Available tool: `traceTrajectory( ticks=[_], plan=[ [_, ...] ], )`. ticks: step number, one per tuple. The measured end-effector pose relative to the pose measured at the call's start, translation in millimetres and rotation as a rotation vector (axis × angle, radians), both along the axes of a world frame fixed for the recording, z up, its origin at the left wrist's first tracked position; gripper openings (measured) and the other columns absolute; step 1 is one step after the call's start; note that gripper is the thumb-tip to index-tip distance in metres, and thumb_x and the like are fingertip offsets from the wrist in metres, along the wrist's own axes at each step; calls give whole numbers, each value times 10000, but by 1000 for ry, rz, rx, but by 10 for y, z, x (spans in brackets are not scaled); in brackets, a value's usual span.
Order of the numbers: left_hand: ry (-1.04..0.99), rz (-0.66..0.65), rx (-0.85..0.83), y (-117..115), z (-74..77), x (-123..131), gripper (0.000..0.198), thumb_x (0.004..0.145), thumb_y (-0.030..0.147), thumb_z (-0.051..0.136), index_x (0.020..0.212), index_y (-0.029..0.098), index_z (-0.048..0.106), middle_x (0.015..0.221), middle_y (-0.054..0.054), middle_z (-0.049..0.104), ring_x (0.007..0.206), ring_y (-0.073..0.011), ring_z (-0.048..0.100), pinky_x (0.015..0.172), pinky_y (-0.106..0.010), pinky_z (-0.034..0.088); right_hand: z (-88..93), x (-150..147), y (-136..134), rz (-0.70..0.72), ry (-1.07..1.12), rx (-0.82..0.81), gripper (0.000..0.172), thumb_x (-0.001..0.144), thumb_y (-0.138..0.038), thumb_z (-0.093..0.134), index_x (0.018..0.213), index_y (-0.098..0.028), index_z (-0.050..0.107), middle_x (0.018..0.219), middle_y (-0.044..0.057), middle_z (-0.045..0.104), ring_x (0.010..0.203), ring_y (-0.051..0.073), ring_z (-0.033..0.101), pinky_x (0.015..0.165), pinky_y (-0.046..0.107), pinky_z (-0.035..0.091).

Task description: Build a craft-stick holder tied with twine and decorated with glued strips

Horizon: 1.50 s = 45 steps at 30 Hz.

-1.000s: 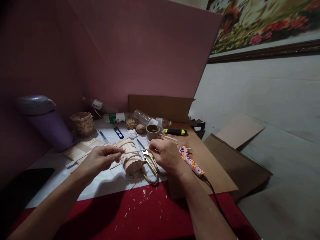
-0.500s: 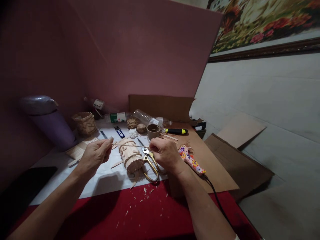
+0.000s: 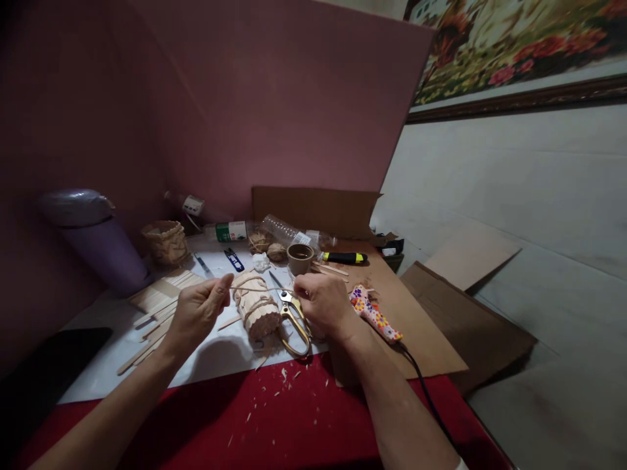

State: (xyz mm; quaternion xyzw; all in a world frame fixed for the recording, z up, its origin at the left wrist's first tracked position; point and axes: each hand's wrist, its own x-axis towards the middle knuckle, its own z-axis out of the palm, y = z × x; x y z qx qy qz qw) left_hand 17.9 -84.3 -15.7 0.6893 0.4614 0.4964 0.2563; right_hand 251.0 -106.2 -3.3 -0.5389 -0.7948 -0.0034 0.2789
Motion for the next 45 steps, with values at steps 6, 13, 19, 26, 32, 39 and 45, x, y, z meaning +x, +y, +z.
traceTrajectory(
  ticks=[6,13,19,26,32,39,45],
  plan=[
    [85,-77,93,-74,-34,70,427,881,407,461,521,178,472,474,27,437,464,-99,404,496,-230,310,89,-56,-17,261,162,93,468,749,-292,702,1194,-191,597,1198,98,626,1162,251,492,986,431,362],
    [6,-167,51,-173,-11,110,393,864,374,497,523,180,500,491,24,428,475,-103,390,501,-233,310,130,-587,-263,276,331,42,102,866,-190,540,905,-180,634,833,42,663,796,172,596,731,302,451],
    [-295,145,-210,24,25,-31,215,817,361,530,887,164,579,728,-17,536,590,-132,490,466,-218,351,-17,-565,-145,37,491,34,140,894,-196,474,786,-185,563,760,30,634,687,151,566,612,256,393],
    [-361,138,-612,114,-23,-22,404,665,196,663,1038,121,528,649,-2,536,517,-140,528,422,-228,391,-212,-559,16,-95,502,38,144,900,-225,447,819,-177,555,860,74,635,803,193,577,686,284,400],
    [-523,-54,-730,53,-40,62,494,689,110,664,1142,106,468,621,-15,592,479,-117,556,446,-211,408,-261,-638,-29,-55,537,-34,141,916,-240,434,871,-185,556,853,64,659,782,190,602,684,287,415],
    [-749,-323,-748,-18,63,69,297,673,125,722,945,104,605,851,-92,669,680,-168,642,638,-295,518,-259,-652,-80,-7,591,13,149,922,-245,422,854,-187,541,938,87,656,854,199,604,742,301,433],
    [-752,-395,-749,-14,20,84,273,710,245,738,929,103,660,914,-104,693,800,-162,639,701,-239,491,-275,-640,-89,15,609,31,137,916,-221,429,832,-193,533,978,83,650,848,188,594,744,295,436]
  ],
)
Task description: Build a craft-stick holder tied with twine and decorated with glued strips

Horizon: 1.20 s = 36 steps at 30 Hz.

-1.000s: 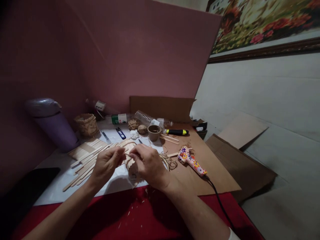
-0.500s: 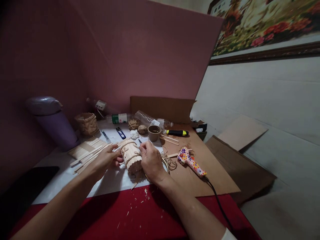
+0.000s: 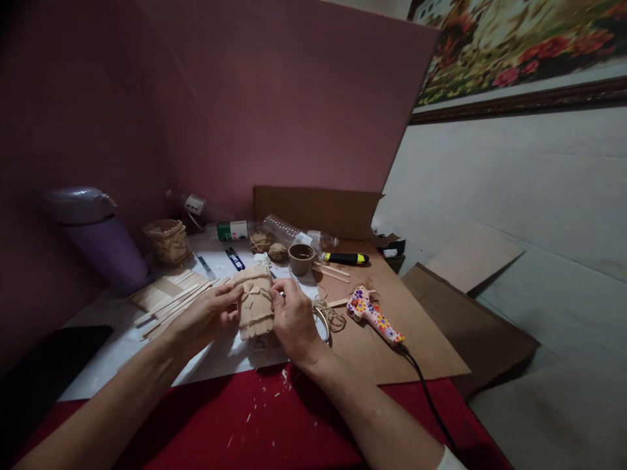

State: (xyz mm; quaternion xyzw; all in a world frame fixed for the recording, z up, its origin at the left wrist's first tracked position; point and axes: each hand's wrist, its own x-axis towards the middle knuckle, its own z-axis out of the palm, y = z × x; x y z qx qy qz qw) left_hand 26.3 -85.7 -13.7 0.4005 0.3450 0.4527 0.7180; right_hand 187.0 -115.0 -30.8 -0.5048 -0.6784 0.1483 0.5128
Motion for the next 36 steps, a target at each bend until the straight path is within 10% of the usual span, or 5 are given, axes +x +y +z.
traceTrajectory(
  ticks=[36],
  plan=[
    [-109,-65,69,-126,15,99,376,825,330,609,1150,144,575,1089,-127,652,958,-238,630,795,-346,525,119,-15,-196,-59,-202,64,173,919,-269,454,773,-193,509,717,23,600,637,142,550,600,259,379]
  ],
)
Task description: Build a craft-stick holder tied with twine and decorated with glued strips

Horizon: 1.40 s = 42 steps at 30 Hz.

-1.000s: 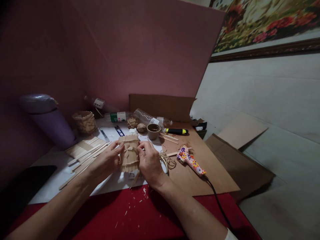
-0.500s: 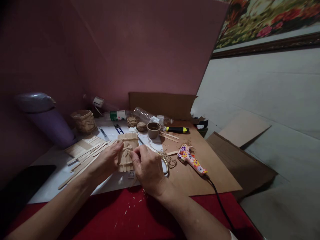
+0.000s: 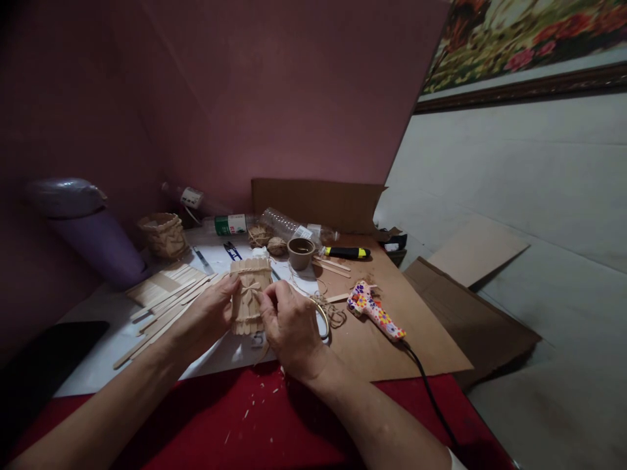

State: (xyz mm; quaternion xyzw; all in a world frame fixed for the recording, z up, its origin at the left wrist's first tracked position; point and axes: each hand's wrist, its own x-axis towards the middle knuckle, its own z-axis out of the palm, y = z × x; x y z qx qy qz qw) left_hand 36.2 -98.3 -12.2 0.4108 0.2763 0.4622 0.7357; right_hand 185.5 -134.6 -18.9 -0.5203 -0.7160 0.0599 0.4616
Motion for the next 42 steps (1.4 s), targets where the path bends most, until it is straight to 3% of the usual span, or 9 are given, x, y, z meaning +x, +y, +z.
traceTrajectory(
  ticks=[4,6,9,13,20,23,28,37,42],
  plan=[
    [-54,-61,18,-3,54,-32,441,738,145,637,1175,159,577,1119,-103,649,1023,-240,608,858,-337,495,0,25,62,-34,97,-14,180,930,-298,446,804,-191,518,720,15,593,666,147,559,621,260,391],
    [-36,-29,50,8,42,-38,520,673,73,652,1179,165,579,1136,-101,639,1035,-244,602,848,-324,492,0,43,87,-34,135,-27,182,933,-299,434,808,-194,515,738,18,588,704,154,563,652,269,405],
    [47,84,94,41,-38,-34,571,640,105,717,1189,169,572,1140,-121,619,1011,-257,608,792,-321,502,-15,57,104,-23,128,-76,178,873,-370,531,877,-192,532,885,55,590,811,184,567,719,307,433],
    [163,231,142,67,-124,-28,642,619,207,784,1212,165,543,1143,-139,590,946,-260,621,752,-347,511,-52,61,133,26,167,-255,521,650,-415,757,1083,-236,529,1068,71,604,941,250,571,795,392,439],
    [76,323,193,20,15,-34,483,676,263,744,1126,167,595,1095,-86,589,932,-189,590,795,-314,471,44,197,235,399,944,-538,508,676,-365,711,1109,-208,498,1069,69,640,908,199,607,736,304,463],
    [79,347,197,12,33,-32,425,710,296,725,1095,167,602,1073,-81,594,936,-178,574,794,-304,458,98,249,216,530,1081,-617,406,745,-328,618,1122,-200,541,1067,55,648,867,158,600,665,234,449],
    [50,204,219,0,10,-13,416,786,353,654,1149,170,567,1169,-123,576,988,-223,574,810,-365,461,52,235,204,668,1213,-690,353,771,-266,538,1110,-180,588,1031,45,663,795,127,595,623,200,454],
    [65,199,245,-17,-1,-2,436,767,316,690,1156,188,542,1151,-110,597,1023,-227,574,831,-351,465,11,164,212,697,1234,-737,411,741,-252,541,1148,-202,562,1027,38,680,846,172,628,591,232,478],
    [92,244,298,-43,-15,7,475,759,323,697,1182,190,526,1144,-118,589,1024,-235,562,823,-363,474,-1,126,180,765,1164,-679,385,797,-334,566,1160,-206,564,1077,56,672,953,209,627,743,305,512]
  ],
)
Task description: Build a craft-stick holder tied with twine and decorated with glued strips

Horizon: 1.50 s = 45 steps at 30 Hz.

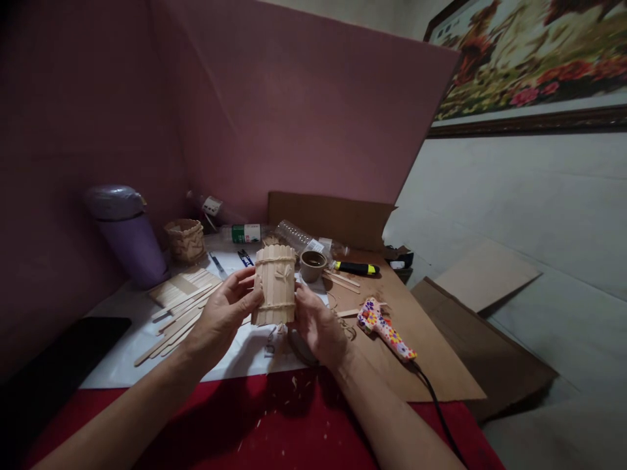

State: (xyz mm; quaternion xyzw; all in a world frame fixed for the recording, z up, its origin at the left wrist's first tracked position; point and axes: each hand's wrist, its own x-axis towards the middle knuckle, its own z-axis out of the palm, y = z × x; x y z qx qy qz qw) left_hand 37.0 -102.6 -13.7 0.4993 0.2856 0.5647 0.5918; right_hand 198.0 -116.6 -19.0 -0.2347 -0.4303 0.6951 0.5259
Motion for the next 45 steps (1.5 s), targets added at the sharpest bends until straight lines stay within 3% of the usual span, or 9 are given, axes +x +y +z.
traceTrajectory(
  ticks=[3,6,12,20,32,37,39,42,45],
  plan=[
    [41,27,8,-12,-2,6,504,744,334,709,1197,193,540,1144,-122,591,1020,-243,564,818,-365,474,-2,-25,-11,-14,-16,21,414,756,-294,632,1153,-193,573,1072,68,680,986,220,626,822,328,502],
    [-4,-24,-2,-24,13,10,451,785,349,662,1199,205,556,1141,-115,603,1029,-242,569,846,-371,462,-8,-19,-6,-17,0,-8,406,741,-272,618,1138,-192,586,1053,70,690,996,230,631,849,351,500],
    [-25,-13,18,-32,33,7,445,739,297,706,1163,221,595,1092,-90,626,1013,-235,571,828,-350,459,-41,16,7,-24,-11,-20,366,762,-304,568,1109,-195,607,1051,73,693,1003,239,632,848,368,505],
    [9,-8,39,-40,33,4,416,779,301,663,1178,224,575,1082,-81,618,1001,-224,567,840,-353,455,-30,-3,10,19,22,14,365,783,-287,540,1128,-185,600,1109,76,672,1020,228,624,862,362,496],
    [3,-3,34,-47,53,9,405,788,334,652,1163,203,571,1089,-93,626,1000,-223,574,818,-334,455,-29,8,16,-10,-20,-35,339,755,-328,559,1046,-175,641,1017,70,704,980,227,638,849,354,491],
    [31,97,-22,-45,29,8,508,734,348,711,1190,193,548,1181,-123,588,1094,-257,538,869,-357,437,-25,24,22,-8,-37,-61,338,761,-349,542,1026,-169,651,991,71,706,954,218,642,804,328,504],
    [-4,14,-74,-54,28,19,511,730,365,712,1183,185,559,1201,-140,584,1090,-278,550,855,-371,450,-42,12,24,-1,-41,-46,354,762,-349,542,1050,-168,642,987,77,704,959,223,638,810,340,504],
    [-91,-220,-142,-82,57,33,458,762,376,676,1159,169,582,1183,-157,601,1039,-294,591,829,-391,471,-63,-9,26,10,-25,-12,380,771,-352,543,1095,-171,623,986,76,700,961,227,631,821,356,500],
    [-128,-306,-158,-103,87,30,426,779,342,663,1165,183,575,1181,-151,607,1034,-291,600,837,-403,477,-63,-8,26,18,-26,-8,359,788,-333,539,1097,-173,624,993,73,696,955,224,628,809,348,501]
  ],
)
